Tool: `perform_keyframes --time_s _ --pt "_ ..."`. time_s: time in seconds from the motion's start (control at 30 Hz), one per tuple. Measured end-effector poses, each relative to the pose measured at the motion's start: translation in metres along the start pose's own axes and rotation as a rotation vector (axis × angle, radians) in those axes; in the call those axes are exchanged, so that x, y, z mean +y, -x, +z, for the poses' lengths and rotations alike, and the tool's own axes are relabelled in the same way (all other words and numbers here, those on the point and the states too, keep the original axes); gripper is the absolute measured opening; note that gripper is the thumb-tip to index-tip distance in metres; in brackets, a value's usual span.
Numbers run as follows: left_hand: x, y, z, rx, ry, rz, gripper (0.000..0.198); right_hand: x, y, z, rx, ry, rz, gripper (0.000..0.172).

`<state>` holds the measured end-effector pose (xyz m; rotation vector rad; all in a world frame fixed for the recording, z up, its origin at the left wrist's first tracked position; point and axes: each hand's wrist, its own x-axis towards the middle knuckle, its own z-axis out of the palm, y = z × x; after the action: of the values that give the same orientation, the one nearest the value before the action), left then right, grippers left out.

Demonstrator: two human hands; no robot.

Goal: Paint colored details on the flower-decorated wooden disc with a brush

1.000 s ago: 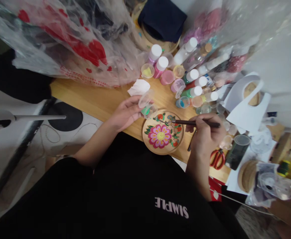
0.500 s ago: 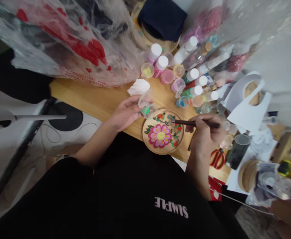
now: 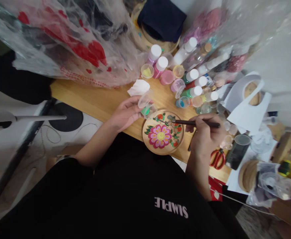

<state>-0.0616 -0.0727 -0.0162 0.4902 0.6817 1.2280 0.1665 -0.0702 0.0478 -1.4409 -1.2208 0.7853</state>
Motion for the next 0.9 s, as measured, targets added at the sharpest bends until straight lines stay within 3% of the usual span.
perform_keyframes --time_s 0.9 --pt "0.0013 -0.0004 0.0012 -0.033 0.011 0.001 0.031 -0.0010 0.0000 0.0005 0.005 -0.013 0.004 0.006"
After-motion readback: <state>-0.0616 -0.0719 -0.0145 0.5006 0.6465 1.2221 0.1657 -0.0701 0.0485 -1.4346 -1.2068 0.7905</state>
